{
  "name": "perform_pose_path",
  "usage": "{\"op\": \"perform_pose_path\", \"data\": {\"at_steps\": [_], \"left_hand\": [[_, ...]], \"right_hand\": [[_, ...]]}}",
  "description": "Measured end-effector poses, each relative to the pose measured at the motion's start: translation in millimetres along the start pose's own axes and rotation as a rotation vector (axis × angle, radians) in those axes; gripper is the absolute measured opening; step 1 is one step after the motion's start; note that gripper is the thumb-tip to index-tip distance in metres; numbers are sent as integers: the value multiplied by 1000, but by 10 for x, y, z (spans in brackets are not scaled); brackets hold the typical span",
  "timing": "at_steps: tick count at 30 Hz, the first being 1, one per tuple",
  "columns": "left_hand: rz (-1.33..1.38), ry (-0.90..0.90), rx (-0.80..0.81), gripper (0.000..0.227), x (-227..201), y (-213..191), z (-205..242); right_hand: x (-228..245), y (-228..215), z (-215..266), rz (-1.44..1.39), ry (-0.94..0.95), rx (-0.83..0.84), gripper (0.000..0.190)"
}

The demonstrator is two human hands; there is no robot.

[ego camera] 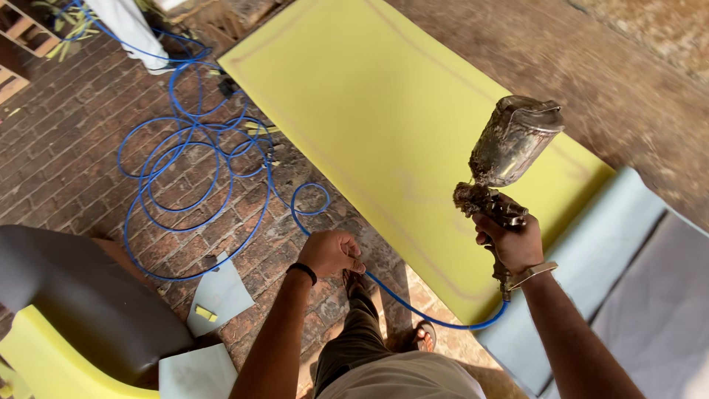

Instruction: The person aligns a gray sheet over a yellow foam sheet on a workbench, then uses a spray gun to apply adhesive to the yellow foam. They place the gray sheet onto the adhesive, smooth it out, and repeat the process with additional layers.

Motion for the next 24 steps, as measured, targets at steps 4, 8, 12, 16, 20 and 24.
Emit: {"op": "perform_pose_path", "data": {"at_steps": [4,8,12,16,20,24], "left_hand": [[26,-55,-162,46,502,-555,-24],[74,-109,-225,44,907,-993,-162],[144,-189,-222,42,1208,-1396,-267],[175,-244,-221,41,1373,-1631,-403],[194,-181,-228,41,1458,-1703,-573],[211,-156,-167,41,1382,-1581,-754]], "right_hand": [[463,882,-607,112,-120,87,38],[834,1696,-1201,109,-177,97,54],[1221,2342,-1638,81,-222,168,55],[1524,2728,-1910,74,-291,170,53],[1628,2752,-2087,117,-326,51,30],[1511,2440,-2048,123,-285,28,24]]}}
Point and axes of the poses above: each hand's wrist, its own z-axis away from the middle knuckle, its own y-axis out of the palm, x = y × z, the point moved 2 cm from there along -z, towards the middle knuckle, and after that the axes turned 2 degrees about y, right-handed, at the moved point
